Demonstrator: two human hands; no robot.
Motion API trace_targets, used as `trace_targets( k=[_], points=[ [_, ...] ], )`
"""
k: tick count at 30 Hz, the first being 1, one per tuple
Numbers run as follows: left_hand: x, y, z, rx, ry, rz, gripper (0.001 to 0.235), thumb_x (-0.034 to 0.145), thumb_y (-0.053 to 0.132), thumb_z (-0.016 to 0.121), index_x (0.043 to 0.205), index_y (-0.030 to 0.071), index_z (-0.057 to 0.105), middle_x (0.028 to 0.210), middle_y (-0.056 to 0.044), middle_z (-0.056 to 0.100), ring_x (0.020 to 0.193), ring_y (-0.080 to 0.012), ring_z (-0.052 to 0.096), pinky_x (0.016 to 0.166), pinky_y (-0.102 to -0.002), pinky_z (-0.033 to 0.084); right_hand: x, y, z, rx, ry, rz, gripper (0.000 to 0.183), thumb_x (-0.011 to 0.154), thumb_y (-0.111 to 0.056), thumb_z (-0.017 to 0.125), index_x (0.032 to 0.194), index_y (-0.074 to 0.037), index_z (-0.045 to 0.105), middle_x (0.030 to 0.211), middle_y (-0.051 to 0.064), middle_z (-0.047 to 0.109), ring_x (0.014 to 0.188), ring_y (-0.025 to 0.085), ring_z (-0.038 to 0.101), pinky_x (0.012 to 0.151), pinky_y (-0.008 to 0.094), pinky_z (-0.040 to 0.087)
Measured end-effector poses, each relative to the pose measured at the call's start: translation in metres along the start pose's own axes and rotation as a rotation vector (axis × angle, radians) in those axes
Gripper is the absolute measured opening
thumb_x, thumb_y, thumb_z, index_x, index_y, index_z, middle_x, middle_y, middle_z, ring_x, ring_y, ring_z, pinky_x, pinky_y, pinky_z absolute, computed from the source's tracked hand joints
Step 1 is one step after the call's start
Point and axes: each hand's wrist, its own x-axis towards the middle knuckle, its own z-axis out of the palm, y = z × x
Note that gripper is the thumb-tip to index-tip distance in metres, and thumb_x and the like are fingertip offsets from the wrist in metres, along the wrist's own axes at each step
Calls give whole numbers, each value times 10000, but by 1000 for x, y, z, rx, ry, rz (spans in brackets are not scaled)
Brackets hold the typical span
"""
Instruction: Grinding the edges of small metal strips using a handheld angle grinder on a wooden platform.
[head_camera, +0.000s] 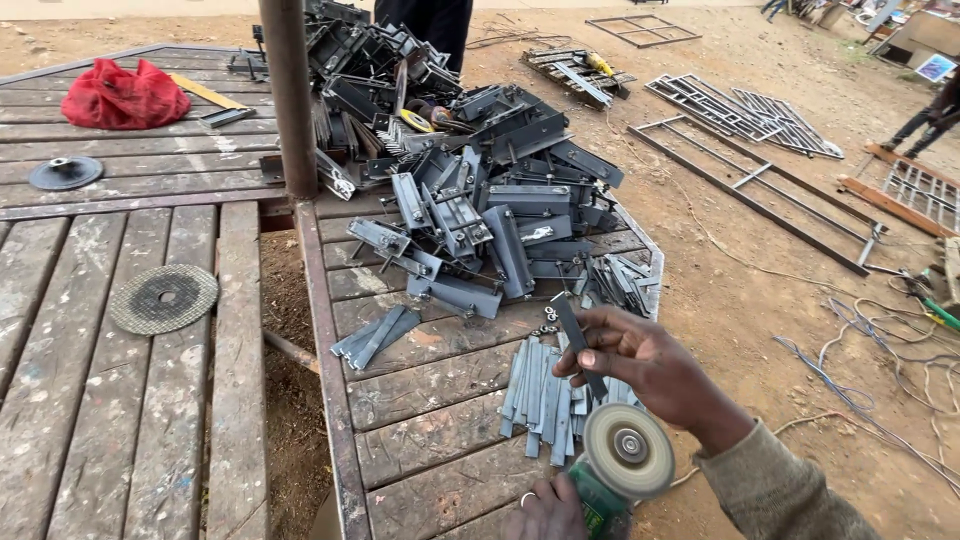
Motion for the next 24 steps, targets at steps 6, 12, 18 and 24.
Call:
trace_targets(
  k=[6,12,18,24],
  points=[
    [22,-9,-65,76,106,40,210,908,133,537,708,188,509,590,-41,434,382,-248,470,306,-461,309,-59,39,-22,184,120,-54,146,924,-47,661,973,88,683,885,242,775,806,312,755,699,377,605],
    [80,-18,-161,-73,-1106,134,908,738,616,883,1267,146,314,1173,-84,499,1057,-289,624,790,-438,559,-107,65,-43,-274,421,-200,169,955,-192,652,923,-52,741,809,38,744,788,135,775,749,270,643],
    [72,-18,-152,-33,-1055,176,969,721,710,866,1276,137,317,1138,-60,515,1009,-250,637,778,-409,569,-127,115,-66,-1161,543,-303,213,923,-155,609,1087,-161,745,1048,31,690,905,274,648,801,428,523],
    [75,-18,-163,-86,-1058,145,815,750,609,824,1240,169,344,1163,-58,511,1062,-289,642,809,-451,577,-139,144,-66,-1406,529,-412,381,859,-80,627,1228,-144,698,1163,72,670,943,313,623,847,451,512]
  ],
)
